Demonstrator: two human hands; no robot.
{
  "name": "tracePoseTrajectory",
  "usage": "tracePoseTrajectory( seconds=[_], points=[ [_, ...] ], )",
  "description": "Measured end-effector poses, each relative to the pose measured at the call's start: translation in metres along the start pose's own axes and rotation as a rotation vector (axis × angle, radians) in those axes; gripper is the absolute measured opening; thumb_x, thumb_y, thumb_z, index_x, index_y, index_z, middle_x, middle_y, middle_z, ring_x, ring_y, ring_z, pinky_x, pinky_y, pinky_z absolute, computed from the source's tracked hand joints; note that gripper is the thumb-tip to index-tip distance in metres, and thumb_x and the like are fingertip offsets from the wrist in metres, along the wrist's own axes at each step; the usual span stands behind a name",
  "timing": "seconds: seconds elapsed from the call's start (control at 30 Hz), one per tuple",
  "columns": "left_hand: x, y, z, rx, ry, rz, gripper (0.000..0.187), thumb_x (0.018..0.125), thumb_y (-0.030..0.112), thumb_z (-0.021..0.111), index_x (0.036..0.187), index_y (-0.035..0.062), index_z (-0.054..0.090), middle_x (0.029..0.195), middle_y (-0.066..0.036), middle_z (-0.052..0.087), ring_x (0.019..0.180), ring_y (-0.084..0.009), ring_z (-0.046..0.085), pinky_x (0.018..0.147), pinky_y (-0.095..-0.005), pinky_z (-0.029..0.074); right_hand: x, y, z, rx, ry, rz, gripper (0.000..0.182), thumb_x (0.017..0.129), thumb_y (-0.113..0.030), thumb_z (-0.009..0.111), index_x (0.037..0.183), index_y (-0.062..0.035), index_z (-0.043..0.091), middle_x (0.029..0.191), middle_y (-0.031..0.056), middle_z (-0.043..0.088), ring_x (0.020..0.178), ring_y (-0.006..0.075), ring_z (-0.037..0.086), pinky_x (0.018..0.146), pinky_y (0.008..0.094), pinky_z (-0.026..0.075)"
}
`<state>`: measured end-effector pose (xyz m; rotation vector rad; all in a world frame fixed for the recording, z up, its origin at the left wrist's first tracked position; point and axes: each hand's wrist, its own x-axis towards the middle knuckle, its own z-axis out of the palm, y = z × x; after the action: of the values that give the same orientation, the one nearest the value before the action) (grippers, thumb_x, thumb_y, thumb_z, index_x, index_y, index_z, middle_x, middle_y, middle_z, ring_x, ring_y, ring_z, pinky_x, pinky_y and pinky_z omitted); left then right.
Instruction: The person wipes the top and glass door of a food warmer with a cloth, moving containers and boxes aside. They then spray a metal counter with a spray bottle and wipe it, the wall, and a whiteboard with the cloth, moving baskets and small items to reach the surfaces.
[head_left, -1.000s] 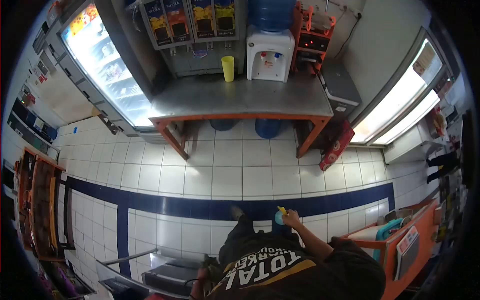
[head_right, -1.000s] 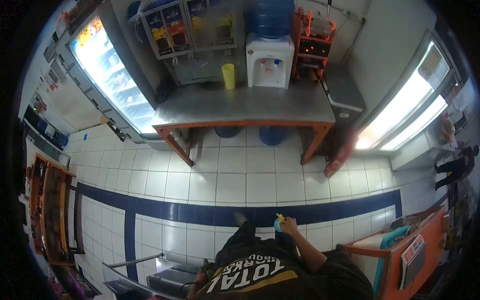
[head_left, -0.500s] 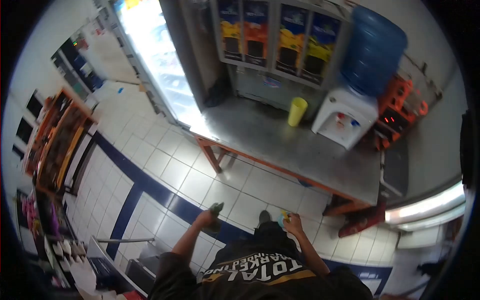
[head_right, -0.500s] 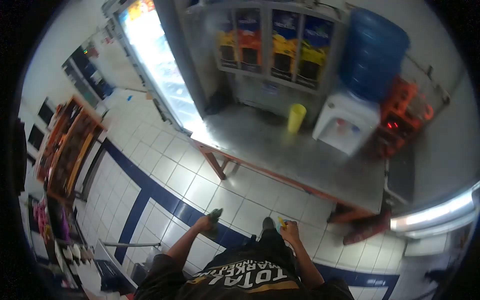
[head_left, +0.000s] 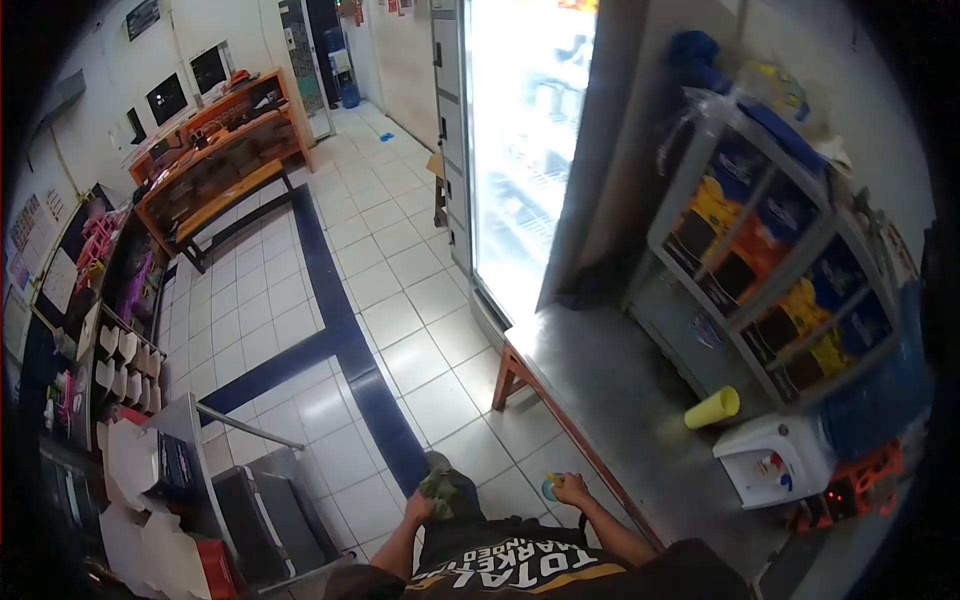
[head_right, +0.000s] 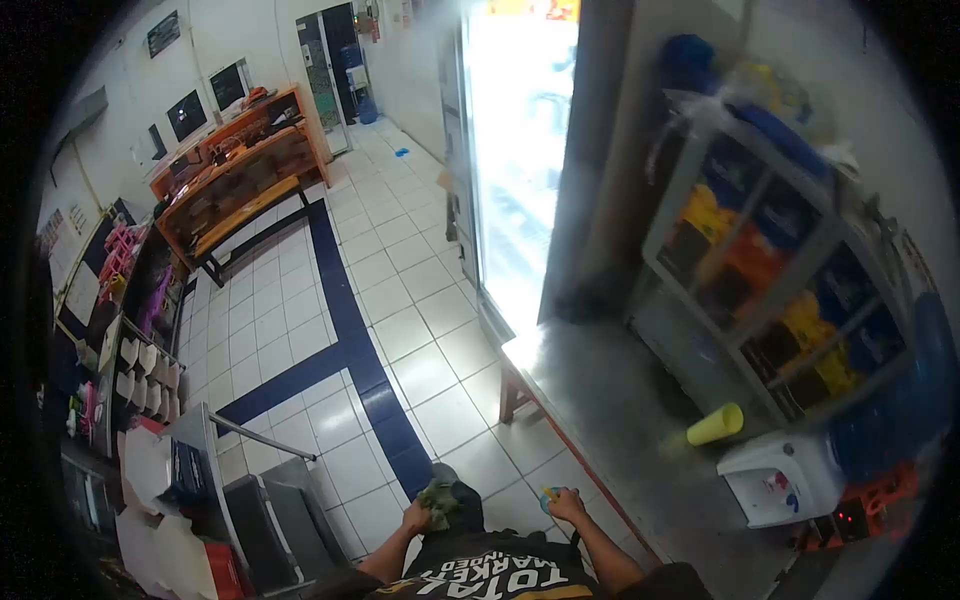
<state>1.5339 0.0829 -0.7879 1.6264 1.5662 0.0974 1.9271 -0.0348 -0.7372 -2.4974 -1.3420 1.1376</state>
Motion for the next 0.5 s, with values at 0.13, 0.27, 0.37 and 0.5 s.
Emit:
tracePoseTrajectory(
  seconds=[0.13, 0.27, 0.37, 0.5],
  points=[
    [0.0, -0.043, -0.036, -0.473, 0.195, -0.48, 0.042, 0.081, 0.032, 0.065, 0.119, 0.0138, 0.06, 0.101, -0.015, 0.068, 0.089, -0.0319, 0.066, 0.078, -0.0439, 0.052, 0.056, -0.019, 0.029, 0.071, -0.04, 0.202, 0.049, 0.073, -0.033, 0.064, 0.11, 0.0001, 0.065, 0.112, 0.0246, 0.063, 0.105, 0.0373, 0.061, 0.089, 0.0434, 0.05],
    [0.024, -0.099, -0.068, -0.5, 0.169, -0.519, 0.038, 0.083, 0.037, 0.063, 0.108, 0.0096, 0.066, 0.096, -0.015, 0.068, 0.085, -0.0298, 0.067, 0.074, -0.044, 0.052, 0.079, -0.064, 0.014, -0.005, -0.322, 0.319, 0.038, 0.076, -0.034, 0.065, 0.1, -0.0054, 0.07, 0.097, 0.0179, 0.069, 0.088, 0.0314, 0.069, 0.075, 0.0416, 0.056],
    [0.061, -0.117, -0.1, -0.489, 0.059, -0.538, 0.039, 0.083, 0.037, 0.064, 0.107, 0.0058, 0.066, 0.096, -0.015, 0.068, 0.085, -0.0285, 0.067, 0.074, -0.0429, 0.052, 0.099, -0.105, 0.009, 0.074, -0.446, 0.525, 0.036, 0.079, -0.031, 0.064, 0.103, -0.0043, 0.069, 0.102, 0.016, 0.068, 0.088, 0.0294, 0.069, 0.071, 0.0429, 0.056],
    [0.134, -0.13, -0.151, -0.505, -0.035, -0.465, 0.041, 0.084, 0.036, 0.064, 0.106, 0.0006, 0.067, 0.096, -0.016, 0.068, 0.086, -0.0266, 0.067, 0.073, -0.0413, 0.052, 0.128, -0.16, 0.017, 0.229, -0.319, 0.487, 0.036, 0.084, -0.026, 0.061, 0.112, -0.0034, 0.063, 0.086, 0.0154, 0.069, 0.077, 0.0294, 0.07, 0.065, 0.0391, 0.057]
  ],
)
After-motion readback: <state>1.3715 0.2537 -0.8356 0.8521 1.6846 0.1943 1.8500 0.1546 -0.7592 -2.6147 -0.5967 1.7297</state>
